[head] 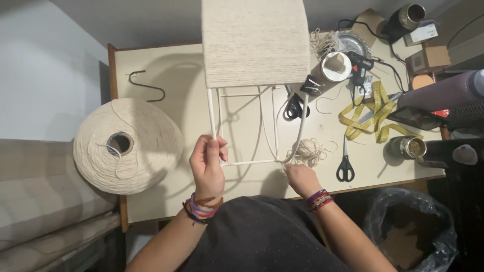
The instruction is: Wrapping a wire lampshade frame with twine
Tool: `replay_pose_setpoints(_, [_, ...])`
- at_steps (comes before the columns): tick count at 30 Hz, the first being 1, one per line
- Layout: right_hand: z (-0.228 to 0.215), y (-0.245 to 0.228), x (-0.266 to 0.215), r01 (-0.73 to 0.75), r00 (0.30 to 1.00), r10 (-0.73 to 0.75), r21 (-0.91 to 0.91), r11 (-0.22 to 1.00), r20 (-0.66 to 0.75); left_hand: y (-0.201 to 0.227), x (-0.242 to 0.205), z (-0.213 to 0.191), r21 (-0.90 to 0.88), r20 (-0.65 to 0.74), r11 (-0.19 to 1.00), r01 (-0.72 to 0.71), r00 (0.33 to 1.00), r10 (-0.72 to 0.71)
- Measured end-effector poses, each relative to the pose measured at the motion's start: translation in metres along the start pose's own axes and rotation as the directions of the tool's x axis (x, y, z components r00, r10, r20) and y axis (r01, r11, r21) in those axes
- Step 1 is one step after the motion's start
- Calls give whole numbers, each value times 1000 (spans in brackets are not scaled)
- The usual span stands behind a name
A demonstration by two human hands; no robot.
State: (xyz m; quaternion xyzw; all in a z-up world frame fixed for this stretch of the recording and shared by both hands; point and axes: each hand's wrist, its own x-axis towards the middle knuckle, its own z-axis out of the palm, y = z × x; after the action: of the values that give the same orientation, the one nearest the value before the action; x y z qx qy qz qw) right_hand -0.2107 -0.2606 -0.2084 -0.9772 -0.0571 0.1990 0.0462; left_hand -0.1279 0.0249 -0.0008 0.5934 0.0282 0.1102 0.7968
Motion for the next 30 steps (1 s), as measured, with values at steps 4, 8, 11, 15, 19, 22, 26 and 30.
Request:
replay_pose_setpoints(4, [-34,-9,-5,5,998,4,-130,991,66,1,-3,-2,17,13,1000,-13,1000,13])
replay_pose_setpoints(8, [-65,-24,0,44,986,-151,756,653,73,0,-5,-4,34,39,999,-20,999,18])
replay_pose_setpoints(11, [-44,-28,9,-96,977,-115,848,522,181,2,-5,-3,28,44,999,-29,999,28])
replay_pose_setpoints(15, [-78,-33,0,-15,990,-51,464,886,129,16,-8,0,160,-44,979,-124,990,133])
replay_pose_setpoints(19, [-179,-50,-17,-190,981,147,722,665,124,13,-25,-7,546,195,573,-611,758,622])
replay_pose_setpoints(22, [-227,-61,-33,92,963,214,945,314,-165,30,-16,32,107,479,643,-758,606,635])
replay_pose_setpoints(26, [-257,-76,-33,458,820,280,866,201,-499,46,10,77,151,567,965,-214,819,93])
replay_pose_setpoints(30, [-264,-82,-25,505,797,253,835,220,-549,36,13,83,276,577,959,-59,808,-117])
